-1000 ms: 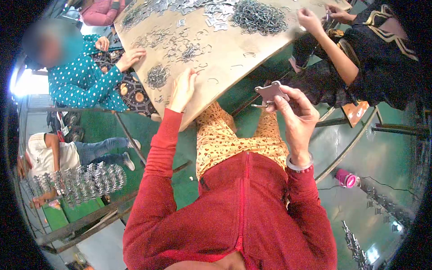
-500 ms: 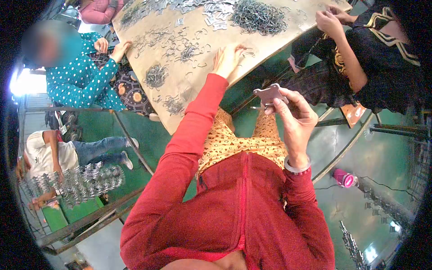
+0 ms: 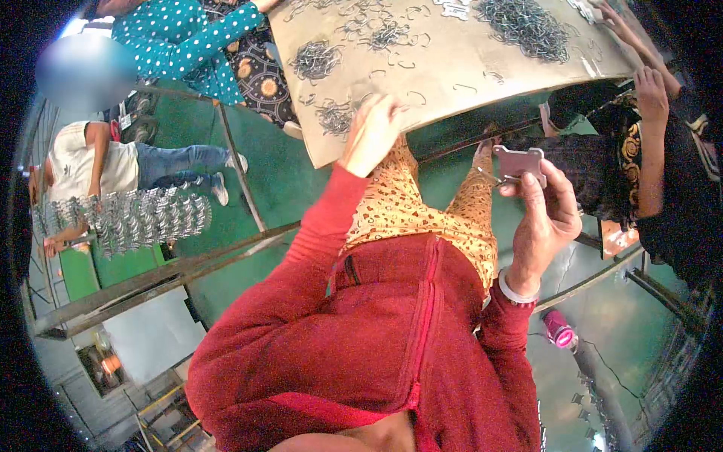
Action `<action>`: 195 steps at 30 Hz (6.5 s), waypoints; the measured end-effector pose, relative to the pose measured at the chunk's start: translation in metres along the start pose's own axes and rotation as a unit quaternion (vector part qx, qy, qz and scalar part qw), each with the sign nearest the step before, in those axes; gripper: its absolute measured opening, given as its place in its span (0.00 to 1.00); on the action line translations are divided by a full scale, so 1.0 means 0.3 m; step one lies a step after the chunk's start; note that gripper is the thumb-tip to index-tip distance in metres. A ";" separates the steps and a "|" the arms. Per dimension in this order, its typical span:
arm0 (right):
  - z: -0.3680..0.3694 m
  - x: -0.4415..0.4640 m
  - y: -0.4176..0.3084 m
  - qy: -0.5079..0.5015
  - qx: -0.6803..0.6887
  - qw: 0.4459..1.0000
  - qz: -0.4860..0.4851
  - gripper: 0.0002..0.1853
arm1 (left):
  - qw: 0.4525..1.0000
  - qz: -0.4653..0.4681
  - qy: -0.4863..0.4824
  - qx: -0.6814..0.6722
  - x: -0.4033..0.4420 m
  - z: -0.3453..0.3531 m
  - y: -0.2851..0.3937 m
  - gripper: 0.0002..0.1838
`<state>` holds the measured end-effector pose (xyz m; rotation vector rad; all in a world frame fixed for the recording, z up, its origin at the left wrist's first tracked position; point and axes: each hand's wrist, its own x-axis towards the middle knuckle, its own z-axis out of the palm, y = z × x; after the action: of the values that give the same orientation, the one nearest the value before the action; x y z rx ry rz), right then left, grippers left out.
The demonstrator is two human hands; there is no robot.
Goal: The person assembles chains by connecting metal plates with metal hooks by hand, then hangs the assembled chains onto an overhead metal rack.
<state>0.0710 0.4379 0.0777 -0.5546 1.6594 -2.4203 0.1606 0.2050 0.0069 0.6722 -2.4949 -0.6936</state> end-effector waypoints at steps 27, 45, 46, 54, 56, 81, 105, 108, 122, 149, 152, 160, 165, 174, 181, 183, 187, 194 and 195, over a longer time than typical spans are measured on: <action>0.028 -0.003 -0.021 -0.045 -0.045 0.998 0.000 0.12 | 0.939 0.026 0.136 0.314 0.374 -0.169 -0.485 0.08; 0.019 0.036 0.026 -0.028 -0.045 0.997 0.050 0.12 | 0.993 -0.120 0.020 0.006 0.552 -0.003 -0.363 0.13; 0.023 0.037 0.029 -0.027 -0.038 0.998 0.048 0.11 | 0.992 -0.114 0.045 -0.020 0.552 -0.016 -0.348 0.14; 0.038 0.020 0.041 -0.031 -0.103 0.992 0.066 0.11 | 0.918 -0.087 0.004 -0.386 0.461 -0.053 -0.092 0.07; 0.043 0.009 0.042 -0.027 -0.073 0.994 0.071 0.09 | 0.936 -0.039 0.025 -0.350 0.446 -0.055 -0.041 0.06; 0.033 0.003 0.104 -0.049 -0.043 0.993 0.101 0.11 | 0.998 -0.035 -0.017 -0.042 0.335 -0.014 -0.227 0.08; 0.002 0.003 0.111 -0.065 -0.044 0.990 0.115 0.11 | 0.991 -0.011 -0.105 0.076 0.522 -0.043 -0.345 0.14; 0.003 0.001 0.105 -0.072 -0.044 0.991 0.099 0.11 | 0.986 -0.016 -0.081 0.147 0.529 -0.004 -0.374 0.15; -0.009 -0.005 0.056 -0.056 -0.050 0.993 0.087 0.11 | 0.994 0.072 -0.055 0.068 0.580 -0.007 -0.294 0.09; 0.005 -0.046 0.106 -0.043 -0.028 0.994 0.095 0.11 | 0.758 -0.112 -0.281 -0.577 0.044 -0.004 0.312 0.15; 0.004 -0.048 0.107 -0.040 -0.101 0.992 0.057 0.11 | 0.734 -0.147 -0.269 -0.606 0.025 -0.021 0.356 0.16; -0.021 -0.002 0.080 -0.159 -0.276 0.943 -0.099 0.11 | 0.894 0.051 0.001 -0.445 -0.069 0.010 0.366 0.03; 0.040 0.243 0.120 -0.103 -0.220 0.969 0.042 0.12 | 0.917 0.126 0.030 -0.377 -0.050 0.015 0.307 0.06; 0.298 0.930 0.758 -0.252 -0.616 0.619 -0.416 0.18 | 0.910 0.118 0.035 -0.397 -0.068 0.041 0.244 0.09; 0.342 0.829 0.526 -0.211 -0.433 0.864 -0.144 0.14 | 0.891 0.057 0.024 -0.450 -0.060 0.052 0.223 0.10; 0.299 0.703 0.436 -0.205 -0.072 0.965 0.144 0.16 | 0.881 0.062 0.025 -0.468 -0.041 0.042 0.228 0.08; 0.212 0.479 0.261 -0.228 0.037 0.939 0.257 0.26 | 0.866 0.004 -0.009 -0.501 -0.025 0.065 0.196 0.04; 0.130 0.327 0.078 -0.259 -0.112 0.942 0.180 0.24 | 0.848 -0.041 -0.059 -0.526 -0.006 0.085 0.199 0.05; 0.123 0.323 0.078 -0.259 -0.112 0.944 0.169 0.23 | 0.854 -0.047 -0.063 -0.514 -0.006 0.082 0.205 0.05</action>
<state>-0.0058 0.3653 0.0885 -0.7821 1.6330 -1.6716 0.1285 0.2608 0.0227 0.3167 -1.7619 -1.9244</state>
